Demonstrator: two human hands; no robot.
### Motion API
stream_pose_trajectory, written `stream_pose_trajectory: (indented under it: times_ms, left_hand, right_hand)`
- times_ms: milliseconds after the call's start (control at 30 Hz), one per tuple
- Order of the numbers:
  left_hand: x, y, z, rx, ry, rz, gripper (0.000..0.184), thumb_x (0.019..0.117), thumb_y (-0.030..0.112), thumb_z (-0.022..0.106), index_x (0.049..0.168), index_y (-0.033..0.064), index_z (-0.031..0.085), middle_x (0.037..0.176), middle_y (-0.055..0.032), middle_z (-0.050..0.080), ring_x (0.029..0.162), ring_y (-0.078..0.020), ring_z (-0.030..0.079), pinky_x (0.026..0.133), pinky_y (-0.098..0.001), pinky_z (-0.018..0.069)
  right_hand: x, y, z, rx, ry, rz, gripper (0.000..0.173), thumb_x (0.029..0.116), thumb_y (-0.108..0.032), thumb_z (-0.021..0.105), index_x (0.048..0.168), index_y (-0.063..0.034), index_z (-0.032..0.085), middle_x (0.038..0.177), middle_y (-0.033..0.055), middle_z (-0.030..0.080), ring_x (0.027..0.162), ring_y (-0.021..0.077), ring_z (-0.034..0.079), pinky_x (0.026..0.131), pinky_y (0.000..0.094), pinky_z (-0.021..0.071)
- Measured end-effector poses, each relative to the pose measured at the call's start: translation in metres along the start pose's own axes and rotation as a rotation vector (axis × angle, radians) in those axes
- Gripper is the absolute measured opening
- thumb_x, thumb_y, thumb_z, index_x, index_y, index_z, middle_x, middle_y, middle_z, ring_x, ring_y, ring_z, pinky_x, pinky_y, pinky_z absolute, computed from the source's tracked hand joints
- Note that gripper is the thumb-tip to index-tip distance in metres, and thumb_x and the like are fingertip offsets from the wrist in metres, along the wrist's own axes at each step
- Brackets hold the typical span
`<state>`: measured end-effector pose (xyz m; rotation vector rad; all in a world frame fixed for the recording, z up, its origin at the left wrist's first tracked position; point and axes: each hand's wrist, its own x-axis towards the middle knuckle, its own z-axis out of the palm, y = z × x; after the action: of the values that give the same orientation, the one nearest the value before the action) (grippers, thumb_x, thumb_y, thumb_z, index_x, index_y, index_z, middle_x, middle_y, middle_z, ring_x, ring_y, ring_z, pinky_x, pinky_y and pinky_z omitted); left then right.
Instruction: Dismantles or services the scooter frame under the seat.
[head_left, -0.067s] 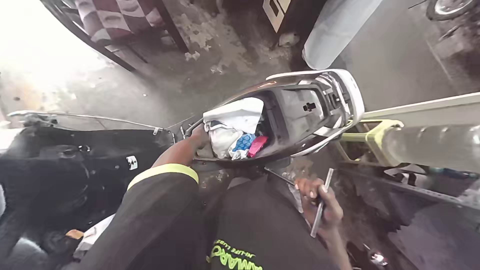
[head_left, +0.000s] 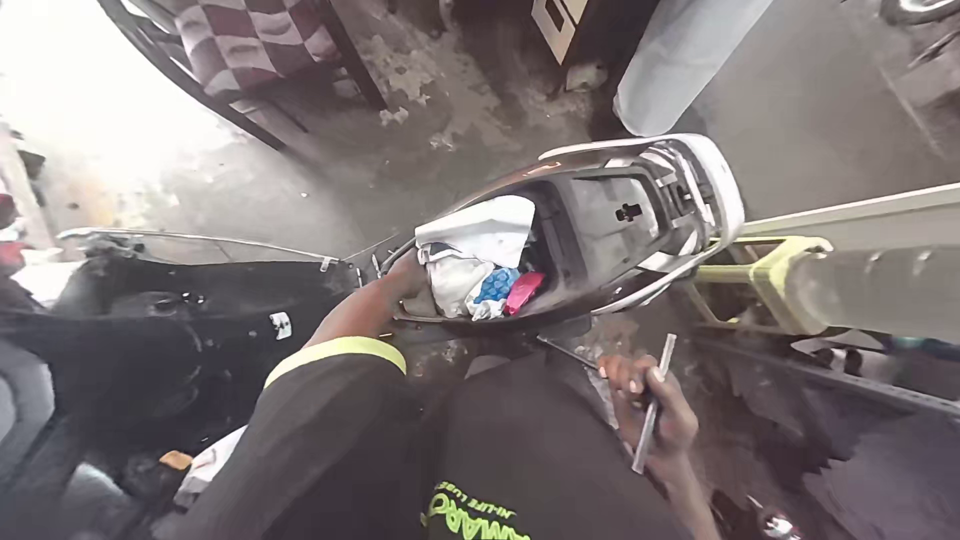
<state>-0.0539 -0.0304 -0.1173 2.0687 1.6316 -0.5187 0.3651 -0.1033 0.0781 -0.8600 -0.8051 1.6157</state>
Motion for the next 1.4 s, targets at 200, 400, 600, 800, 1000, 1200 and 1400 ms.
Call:
stream_pose_trajectory:
  times_ms: [200, 400, 600, 800, 1000, 1200, 1400]
  left_hand:
    - [0.026, -0.021, -0.012, 0.175, -0.589, 0.006, 0.035, 0.1012, 0.036, 0.053, 0.104, 0.0062, 0.073, 0.106, -0.0175, 0.072, 0.104, -0.0394, 0.068, 0.087, -0.0647, 0.0509]
    - [0.01, -0.023, 0.001, 0.161, -0.545, -0.084, 0.03, 0.0971, 0.031, 0.058, 0.097, 0.0041, 0.072, 0.101, -0.0173, 0.071, 0.099, -0.0377, 0.069, 0.08, -0.0616, 0.0528]
    - [-0.001, -0.024, 0.011, 0.052, -0.489, -0.171, 0.028, 0.0963, 0.026, 0.059, 0.104, 0.0029, 0.072, 0.11, -0.0183, 0.071, 0.107, -0.0399, 0.067, 0.09, -0.0654, 0.0507]
    - [0.008, -0.015, 0.002, 0.093, -0.555, -0.191, 0.026, 0.0948, 0.024, 0.062, 0.099, 0.0012, 0.072, 0.108, -0.0196, 0.071, 0.105, -0.0393, 0.067, 0.084, -0.064, 0.0515]
    - [0.013, -0.01, -0.012, 0.145, -0.604, -0.104, 0.023, 0.0934, 0.02, 0.065, 0.098, -0.0017, 0.071, 0.104, -0.0224, 0.069, 0.103, -0.0418, 0.066, 0.082, -0.0636, 0.0514]
    - [0.028, -0.005, -0.011, 0.153, -0.606, -0.131, 0.031, 0.0933, 0.028, 0.065, 0.094, -0.0017, 0.071, 0.105, -0.0224, 0.069, 0.104, -0.0408, 0.065, 0.082, -0.063, 0.0507]
    - [-0.01, 0.022, -0.1, -0.063, -0.714, -0.171, 0.033, 0.1056, 0.018, 0.05, 0.127, -0.0062, 0.06, 0.137, -0.0271, 0.055, 0.13, -0.0438, 0.051, 0.103, -0.0592, 0.0429]
  right_hand:
    - [0.007, 0.001, 0.005, -0.022, -0.062, 0.071, 0.033, 0.1004, -0.038, 0.058, 0.073, -0.0216, 0.065, 0.062, -0.0093, 0.056, 0.064, 0.0061, 0.059, 0.084, 0.0303, 0.0539]
    - [0.017, 0.002, 0.008, -0.05, -0.128, 0.107, 0.033, 0.1007, -0.038, 0.057, 0.073, -0.0213, 0.064, 0.062, -0.0092, 0.057, 0.063, 0.0058, 0.058, 0.082, 0.0299, 0.0538]
    - [0.028, 0.008, 0.02, -0.058, -0.191, 0.132, 0.034, 0.1008, -0.038, 0.057, 0.071, -0.0221, 0.061, 0.061, -0.0095, 0.054, 0.062, 0.0057, 0.056, 0.082, 0.0297, 0.053]
    - [0.026, 0.019, 0.03, -0.056, -0.201, 0.16, 0.033, 0.1002, -0.037, 0.058, 0.071, -0.0214, 0.062, 0.062, -0.0091, 0.055, 0.062, 0.0063, 0.057, 0.081, 0.0306, 0.0539]
    - [0.022, 0.021, 0.034, -0.075, -0.155, 0.162, 0.033, 0.0996, -0.037, 0.059, 0.071, -0.0218, 0.064, 0.061, -0.0097, 0.056, 0.062, 0.0056, 0.058, 0.082, 0.0298, 0.0544]
    - [0.023, 0.023, 0.037, -0.102, -0.174, 0.162, 0.032, 0.1005, -0.037, 0.057, 0.072, -0.0222, 0.063, 0.062, -0.0097, 0.055, 0.063, 0.0059, 0.058, 0.082, 0.0298, 0.0536]
    - [0.028, 0.025, 0.049, -0.087, -0.203, 0.179, 0.032, 0.0996, -0.037, 0.059, 0.072, -0.0205, 0.063, 0.062, -0.0097, 0.054, 0.062, 0.0046, 0.055, 0.079, 0.0276, 0.0519]
